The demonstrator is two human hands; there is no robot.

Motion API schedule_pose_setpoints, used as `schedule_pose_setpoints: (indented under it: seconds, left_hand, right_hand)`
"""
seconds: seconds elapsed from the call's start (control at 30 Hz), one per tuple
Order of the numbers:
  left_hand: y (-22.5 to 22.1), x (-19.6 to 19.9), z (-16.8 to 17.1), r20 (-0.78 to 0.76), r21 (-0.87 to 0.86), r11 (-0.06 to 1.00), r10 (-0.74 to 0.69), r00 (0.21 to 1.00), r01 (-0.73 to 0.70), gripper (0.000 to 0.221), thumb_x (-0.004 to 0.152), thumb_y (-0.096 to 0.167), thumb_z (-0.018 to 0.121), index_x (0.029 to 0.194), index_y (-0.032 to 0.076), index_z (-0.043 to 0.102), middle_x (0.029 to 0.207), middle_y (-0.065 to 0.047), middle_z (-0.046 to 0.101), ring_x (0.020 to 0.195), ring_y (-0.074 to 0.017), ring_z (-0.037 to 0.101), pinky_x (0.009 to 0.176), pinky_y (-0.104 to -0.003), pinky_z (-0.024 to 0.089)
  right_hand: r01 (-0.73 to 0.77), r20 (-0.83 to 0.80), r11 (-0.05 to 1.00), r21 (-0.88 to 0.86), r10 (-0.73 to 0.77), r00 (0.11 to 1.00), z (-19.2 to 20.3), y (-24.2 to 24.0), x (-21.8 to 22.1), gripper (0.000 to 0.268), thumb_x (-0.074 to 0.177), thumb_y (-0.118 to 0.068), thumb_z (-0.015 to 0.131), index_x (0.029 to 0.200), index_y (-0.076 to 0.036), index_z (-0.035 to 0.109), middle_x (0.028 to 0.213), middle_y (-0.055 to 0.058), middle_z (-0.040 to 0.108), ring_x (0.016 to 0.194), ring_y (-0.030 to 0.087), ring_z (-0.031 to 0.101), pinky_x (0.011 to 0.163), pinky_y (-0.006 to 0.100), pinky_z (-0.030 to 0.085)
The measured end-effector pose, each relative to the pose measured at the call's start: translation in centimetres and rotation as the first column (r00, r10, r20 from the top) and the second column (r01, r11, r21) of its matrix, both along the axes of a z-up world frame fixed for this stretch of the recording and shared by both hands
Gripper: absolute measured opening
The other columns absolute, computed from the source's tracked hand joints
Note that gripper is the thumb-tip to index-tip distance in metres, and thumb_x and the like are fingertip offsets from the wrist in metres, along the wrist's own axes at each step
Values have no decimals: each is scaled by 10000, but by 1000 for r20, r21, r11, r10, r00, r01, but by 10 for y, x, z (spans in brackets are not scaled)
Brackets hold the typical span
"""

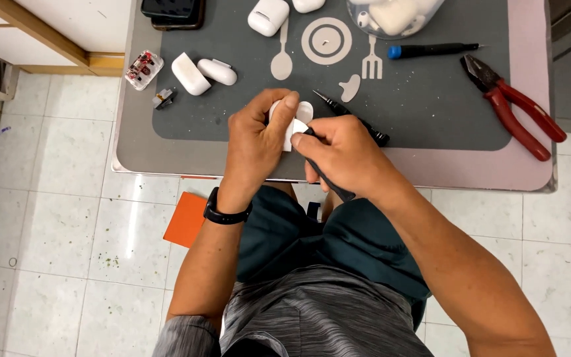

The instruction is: Disassembling and reassembling internal components of an electronic device using a screwdriver

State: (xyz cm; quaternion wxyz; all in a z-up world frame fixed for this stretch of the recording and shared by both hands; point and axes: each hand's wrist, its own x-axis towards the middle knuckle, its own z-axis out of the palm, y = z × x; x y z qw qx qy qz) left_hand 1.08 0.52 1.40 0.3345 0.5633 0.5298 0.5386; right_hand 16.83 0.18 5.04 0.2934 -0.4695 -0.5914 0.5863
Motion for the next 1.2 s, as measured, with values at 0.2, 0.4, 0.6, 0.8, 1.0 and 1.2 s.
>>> schedule_pose_setpoints:
  seconds: [0.2, 0.4, 0.6, 0.8, 1.0, 1.2]
  left_hand:
    - [4, 10, -3, -150, 66, 989, 140, 979, -131, 172, 1009, 320, 690, 969, 176, 775, 638, -112, 685, 578, -191, 618, 574, -372, 525]
    - [6, 13, -11, -229, 117, 967, 248, 942, -226, 193, 1024, 345, 667, 953, 177, 730, 606, -73, 703, 596, -249, 713, 593, -361, 560]
    - [8, 22, -16, -474, 210, 932, 362, 802, -297, 191, 1030, 360, 646, 1030, 182, 713, 664, -145, 714, 687, -389, 735, 617, -491, 563]
    - [17, 15, -10, -448, 197, 940, 339, 827, -279, 177, 1006, 327, 677, 1004, 166, 749, 720, -139, 746, 743, -418, 731, 613, -522, 558]
    - [24, -11, -20, -43, -68, 978, 197, 979, -200, 260, 1038, 276, 640, 916, 101, 789, 546, -83, 639, 381, -148, 587, 344, -262, 483]
    - [15, -29, -8, -113, 47, 975, 220, 969, -216, 218, 1066, 245, 668, 974, 88, 788, 611, -84, 597, 586, -119, 535, 469, -302, 457]
  right_hand:
    - [73, 163, 969, 235, -113, 980, -21, 3, -1, 351, 932, -112, 607, 594, -25, 637, 382, 97, 551, 290, 160, 512, 345, 253, 394]
    - [34, 325, 902, 431, -190, 927, -39, 8, 2, 414, 946, -188, 640, 573, -39, 539, 389, 100, 478, 336, 239, 439, 388, 301, 357]
    - [-107, 539, 704, 702, -426, 727, -59, 5, -10, 320, 924, -314, 605, 714, -72, 598, 502, 197, 560, 529, 445, 650, 464, 531, 501]
    - [-163, 567, 699, 696, -397, 722, -45, 6, -12, 272, 941, -253, 581, 763, -53, 624, 541, 170, 622, 504, 403, 670, 472, 479, 537]
    - [-82, 547, 800, 595, -328, 770, -50, 21, 3, 277, 933, -275, 615, 761, -66, 675, 525, 134, 616, 527, 433, 672, 441, 507, 501]
    - [57, 328, 811, 582, -298, 896, -22, 8, 41, 243, 929, -203, 687, 765, -24, 675, 584, 231, 602, 612, 462, 664, 486, 495, 475]
